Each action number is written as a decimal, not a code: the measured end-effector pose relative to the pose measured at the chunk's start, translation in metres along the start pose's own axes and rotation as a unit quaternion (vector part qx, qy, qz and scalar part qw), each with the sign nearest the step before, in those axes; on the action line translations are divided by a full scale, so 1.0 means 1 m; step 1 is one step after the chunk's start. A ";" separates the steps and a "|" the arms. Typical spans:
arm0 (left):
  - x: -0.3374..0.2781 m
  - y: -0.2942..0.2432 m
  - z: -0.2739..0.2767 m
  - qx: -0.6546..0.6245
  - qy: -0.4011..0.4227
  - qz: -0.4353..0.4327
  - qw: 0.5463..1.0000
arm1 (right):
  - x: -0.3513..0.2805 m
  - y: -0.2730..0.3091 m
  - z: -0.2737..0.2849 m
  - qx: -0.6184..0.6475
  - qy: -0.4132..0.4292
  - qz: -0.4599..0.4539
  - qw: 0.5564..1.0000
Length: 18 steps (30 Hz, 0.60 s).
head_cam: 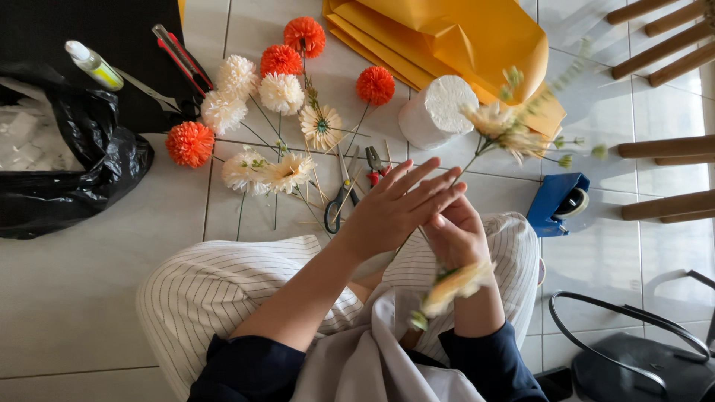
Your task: The person prepares artificial flowers by trimming the stems with scissors, removing leaves by hand, and inserting the stems into a white foam block on the floor.
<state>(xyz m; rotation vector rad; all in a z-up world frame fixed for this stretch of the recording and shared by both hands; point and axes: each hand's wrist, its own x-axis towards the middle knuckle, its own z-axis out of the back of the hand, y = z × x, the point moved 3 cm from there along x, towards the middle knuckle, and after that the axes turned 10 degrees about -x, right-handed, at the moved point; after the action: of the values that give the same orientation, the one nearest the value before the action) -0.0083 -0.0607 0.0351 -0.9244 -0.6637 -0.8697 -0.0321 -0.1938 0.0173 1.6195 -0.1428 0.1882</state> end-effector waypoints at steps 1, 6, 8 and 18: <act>0.002 0.001 0.002 0.024 0.021 0.014 0.999 | 0.002 0.002 -0.006 0.109 -0.021 -0.047 0.993; -0.008 0.008 -0.014 -0.051 0.081 0.038 0.995 | 0.001 -0.012 0.001 0.110 -0.046 -0.040 0.992; -0.012 0.010 -0.018 -0.095 0.103 0.049 0.989 | 0.000 -0.020 0.011 0.112 -0.050 -0.042 0.992; -0.070 0.051 -0.058 -0.234 0.069 0.114 0.963 | -0.002 -0.041 0.082 0.128 -0.111 -0.032 0.985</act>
<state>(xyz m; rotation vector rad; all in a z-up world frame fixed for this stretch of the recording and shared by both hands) 0.0079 -0.0710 -0.0672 -1.3203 -0.2222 -0.8895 -0.0229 -0.2738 -0.0275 1.8975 -0.2461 -0.0261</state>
